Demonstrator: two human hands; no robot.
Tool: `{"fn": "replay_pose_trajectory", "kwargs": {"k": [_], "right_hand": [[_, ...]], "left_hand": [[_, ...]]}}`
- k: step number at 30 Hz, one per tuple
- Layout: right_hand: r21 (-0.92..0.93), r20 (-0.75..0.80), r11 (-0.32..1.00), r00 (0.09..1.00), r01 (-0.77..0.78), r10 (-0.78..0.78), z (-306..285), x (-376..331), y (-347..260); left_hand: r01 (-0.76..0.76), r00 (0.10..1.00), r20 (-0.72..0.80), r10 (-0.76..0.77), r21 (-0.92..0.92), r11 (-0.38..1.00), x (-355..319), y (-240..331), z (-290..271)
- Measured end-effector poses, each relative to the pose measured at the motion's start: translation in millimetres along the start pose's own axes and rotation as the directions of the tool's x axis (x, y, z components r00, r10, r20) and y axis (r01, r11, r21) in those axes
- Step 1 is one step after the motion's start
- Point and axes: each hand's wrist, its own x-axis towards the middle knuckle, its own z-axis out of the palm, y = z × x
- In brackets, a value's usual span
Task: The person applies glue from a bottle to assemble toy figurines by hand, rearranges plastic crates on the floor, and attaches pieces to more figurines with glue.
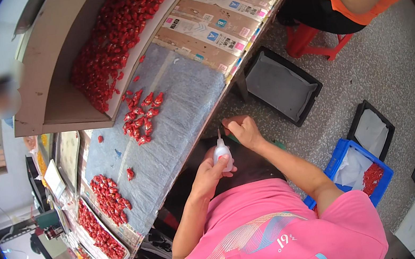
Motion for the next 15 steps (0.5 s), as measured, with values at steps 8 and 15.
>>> {"fn": "replay_pose_trajectory", "kwargs": {"k": [8,15], "right_hand": [[0.03,0.008,0.999,1.0,0.015,-0.015,0.7,4.8,12.4],[0.055,-0.016,0.998,1.0,-0.016,0.017,6.3,5.3,13.3]], "left_hand": [[0.003,1.0,-0.01,-0.003,0.001,1.0,3.7,0.9,1.1],[0.015,1.0,-0.008,-0.015,-0.007,1.0,6.1,-3.4,0.8]]}}
